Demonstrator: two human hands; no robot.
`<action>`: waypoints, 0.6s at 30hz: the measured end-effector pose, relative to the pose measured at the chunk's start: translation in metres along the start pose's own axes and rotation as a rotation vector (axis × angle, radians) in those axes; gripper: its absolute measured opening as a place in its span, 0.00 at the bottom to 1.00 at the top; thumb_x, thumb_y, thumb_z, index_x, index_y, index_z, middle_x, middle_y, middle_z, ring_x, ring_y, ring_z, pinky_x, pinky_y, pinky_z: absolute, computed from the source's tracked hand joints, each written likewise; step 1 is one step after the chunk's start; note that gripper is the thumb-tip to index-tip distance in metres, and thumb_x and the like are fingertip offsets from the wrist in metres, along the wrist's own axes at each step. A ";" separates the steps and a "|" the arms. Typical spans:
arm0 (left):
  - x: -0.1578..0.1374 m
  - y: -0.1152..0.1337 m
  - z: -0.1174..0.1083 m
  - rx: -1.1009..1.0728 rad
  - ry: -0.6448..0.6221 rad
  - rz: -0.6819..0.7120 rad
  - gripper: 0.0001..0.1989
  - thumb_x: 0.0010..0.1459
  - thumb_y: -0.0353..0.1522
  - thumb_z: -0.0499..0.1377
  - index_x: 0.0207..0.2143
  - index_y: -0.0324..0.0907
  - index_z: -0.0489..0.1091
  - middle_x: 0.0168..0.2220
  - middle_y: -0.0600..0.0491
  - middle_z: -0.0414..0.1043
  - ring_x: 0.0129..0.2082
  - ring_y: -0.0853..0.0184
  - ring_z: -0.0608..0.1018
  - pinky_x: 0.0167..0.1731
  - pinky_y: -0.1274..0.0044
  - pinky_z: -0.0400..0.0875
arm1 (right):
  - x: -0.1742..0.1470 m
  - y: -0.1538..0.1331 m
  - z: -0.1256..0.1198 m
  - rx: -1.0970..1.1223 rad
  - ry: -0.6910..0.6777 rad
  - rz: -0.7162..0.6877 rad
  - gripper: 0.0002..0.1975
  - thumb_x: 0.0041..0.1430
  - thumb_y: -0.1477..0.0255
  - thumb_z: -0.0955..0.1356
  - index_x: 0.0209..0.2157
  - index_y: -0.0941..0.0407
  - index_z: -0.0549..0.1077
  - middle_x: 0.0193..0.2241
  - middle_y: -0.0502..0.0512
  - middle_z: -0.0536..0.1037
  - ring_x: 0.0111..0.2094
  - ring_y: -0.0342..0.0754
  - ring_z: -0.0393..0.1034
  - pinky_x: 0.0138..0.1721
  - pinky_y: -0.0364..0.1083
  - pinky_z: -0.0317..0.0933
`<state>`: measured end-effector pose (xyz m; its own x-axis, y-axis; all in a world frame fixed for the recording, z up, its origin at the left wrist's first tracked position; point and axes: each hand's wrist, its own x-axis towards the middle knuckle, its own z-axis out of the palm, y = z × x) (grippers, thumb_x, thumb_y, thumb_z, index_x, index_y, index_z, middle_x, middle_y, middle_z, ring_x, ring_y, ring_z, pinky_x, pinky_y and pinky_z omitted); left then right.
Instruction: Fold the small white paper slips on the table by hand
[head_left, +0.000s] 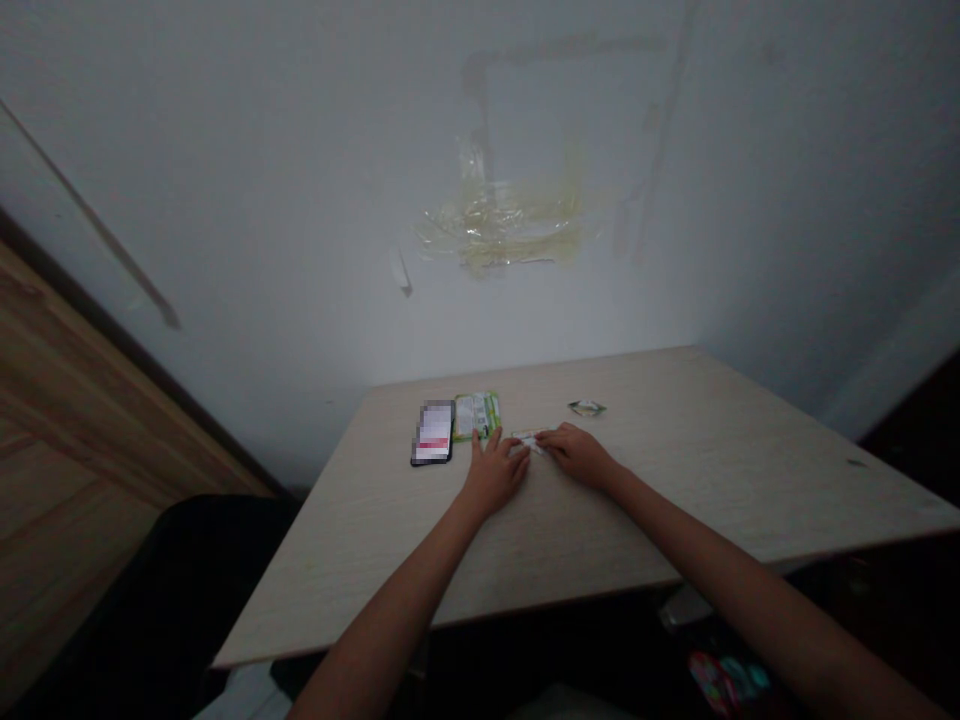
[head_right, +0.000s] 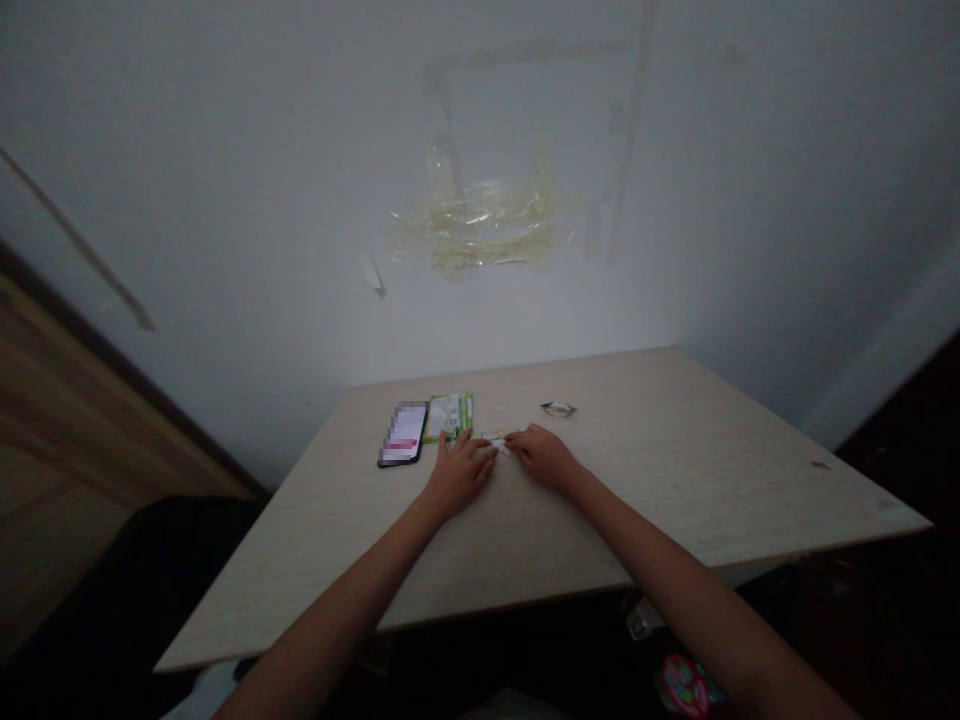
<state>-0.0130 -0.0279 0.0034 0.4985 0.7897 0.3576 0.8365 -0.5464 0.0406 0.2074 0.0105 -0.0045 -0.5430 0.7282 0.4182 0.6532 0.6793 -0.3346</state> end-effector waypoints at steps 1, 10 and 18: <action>0.000 0.000 0.000 0.000 -0.008 0.007 0.18 0.68 0.40 0.46 0.54 0.55 0.70 0.56 0.51 0.70 0.64 0.51 0.60 0.61 0.42 0.42 | 0.000 0.000 0.000 0.004 0.003 -0.002 0.15 0.64 0.76 0.62 0.48 0.55 0.77 0.48 0.56 0.79 0.45 0.49 0.71 0.50 0.50 0.65; 0.000 0.000 0.002 -0.004 -0.039 0.023 0.19 0.67 0.41 0.47 0.56 0.57 0.68 0.57 0.49 0.67 0.64 0.50 0.59 0.60 0.41 0.42 | 0.000 0.001 0.001 0.013 0.013 0.003 0.14 0.65 0.75 0.63 0.46 0.55 0.78 0.47 0.56 0.80 0.45 0.50 0.72 0.50 0.50 0.65; -0.002 0.000 0.002 0.007 -0.039 0.047 0.19 0.67 0.41 0.48 0.58 0.59 0.67 0.58 0.48 0.65 0.65 0.49 0.58 0.60 0.40 0.41 | -0.001 0.001 0.001 0.022 0.018 0.004 0.14 0.64 0.75 0.63 0.47 0.55 0.78 0.47 0.56 0.80 0.46 0.50 0.72 0.51 0.51 0.65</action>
<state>-0.0141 -0.0292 0.0009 0.5459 0.7733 0.3224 0.8132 -0.5817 0.0182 0.2079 0.0108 -0.0057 -0.5307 0.7290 0.4322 0.6433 0.6786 -0.3546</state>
